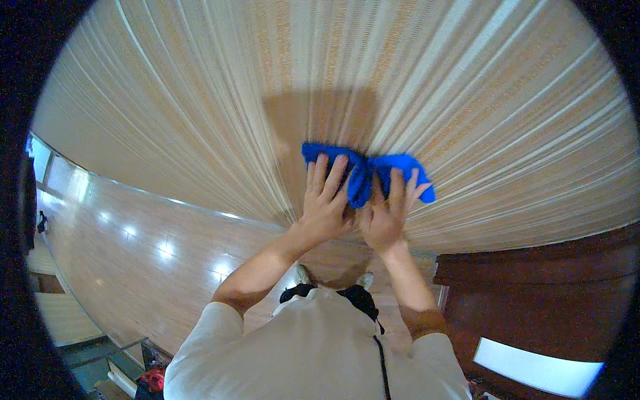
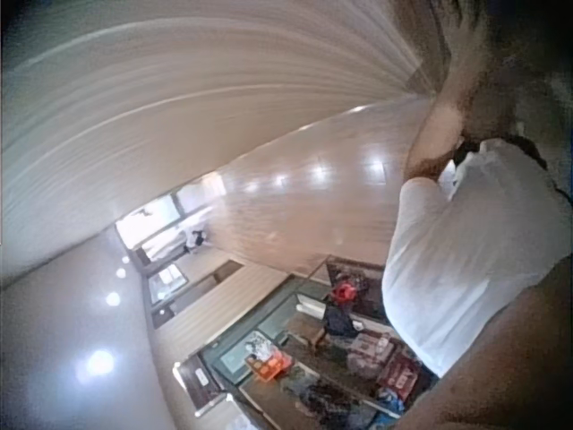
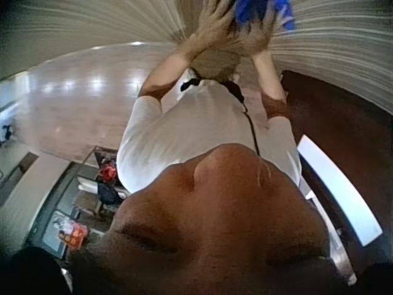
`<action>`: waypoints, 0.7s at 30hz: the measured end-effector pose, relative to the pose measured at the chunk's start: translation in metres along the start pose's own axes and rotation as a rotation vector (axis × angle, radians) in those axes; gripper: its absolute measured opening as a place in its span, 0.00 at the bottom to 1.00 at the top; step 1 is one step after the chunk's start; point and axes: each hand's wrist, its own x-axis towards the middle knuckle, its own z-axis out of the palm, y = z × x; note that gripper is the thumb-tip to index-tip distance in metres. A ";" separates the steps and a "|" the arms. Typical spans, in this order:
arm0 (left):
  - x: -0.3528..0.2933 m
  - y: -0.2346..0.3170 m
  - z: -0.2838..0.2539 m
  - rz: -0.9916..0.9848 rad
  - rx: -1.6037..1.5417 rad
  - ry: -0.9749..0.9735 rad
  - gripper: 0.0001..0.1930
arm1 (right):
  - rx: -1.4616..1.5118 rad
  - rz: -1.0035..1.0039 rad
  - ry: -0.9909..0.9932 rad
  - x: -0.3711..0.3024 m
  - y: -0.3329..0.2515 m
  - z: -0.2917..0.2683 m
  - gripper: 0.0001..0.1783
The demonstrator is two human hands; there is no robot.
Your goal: The person wipes a light-colored striped wall and an adjacent dark wood surface with a blue cloth. They move the cloth in repeated strokes across the wall and then along the wood paneling, covering different areas.
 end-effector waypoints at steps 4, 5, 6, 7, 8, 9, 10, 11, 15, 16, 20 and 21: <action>-0.089 -0.041 0.020 -0.057 0.007 -0.132 0.41 | -0.075 0.050 -0.203 -0.065 0.000 0.033 0.24; -0.106 -0.048 0.022 -0.045 0.003 -0.149 0.42 | -0.092 0.095 -0.263 -0.076 0.004 0.038 0.24; -0.120 -0.053 0.024 -0.108 0.026 -0.236 0.43 | -0.111 0.128 -0.306 -0.084 0.010 0.039 0.24; -0.129 -0.055 0.025 -0.142 0.046 -0.281 0.43 | -0.124 0.177 -0.335 -0.089 0.016 0.039 0.24; -0.133 -0.053 0.025 -0.153 0.061 -0.289 0.44 | -0.137 0.139 -0.317 -0.090 0.021 0.036 0.24; -0.131 -0.049 0.024 -0.153 0.085 -0.293 0.43 | -0.145 0.117 -0.287 -0.087 0.025 0.033 0.25; -0.122 -0.042 0.024 -0.201 0.048 -0.274 0.43 | -0.142 0.108 -0.255 -0.082 0.029 0.026 0.26; -0.110 -0.032 0.022 -0.231 0.008 -0.236 0.42 | -0.151 0.052 -0.153 -0.073 0.030 0.021 0.27; -0.032 0.010 0.012 -0.192 -0.070 -0.071 0.37 | -0.043 0.102 0.061 -0.022 0.028 0.002 0.26; -0.014 0.018 0.012 -0.213 -0.070 -0.054 0.36 | -0.038 0.072 0.049 -0.013 0.027 -0.001 0.26; 0.016 0.025 0.006 -0.094 -0.041 0.049 0.36 | -0.062 -0.021 0.024 0.004 0.024 0.001 0.24; 0.016 0.023 0.002 -0.086 -0.028 0.012 0.36 | -0.076 -0.037 -0.010 0.005 0.023 0.000 0.24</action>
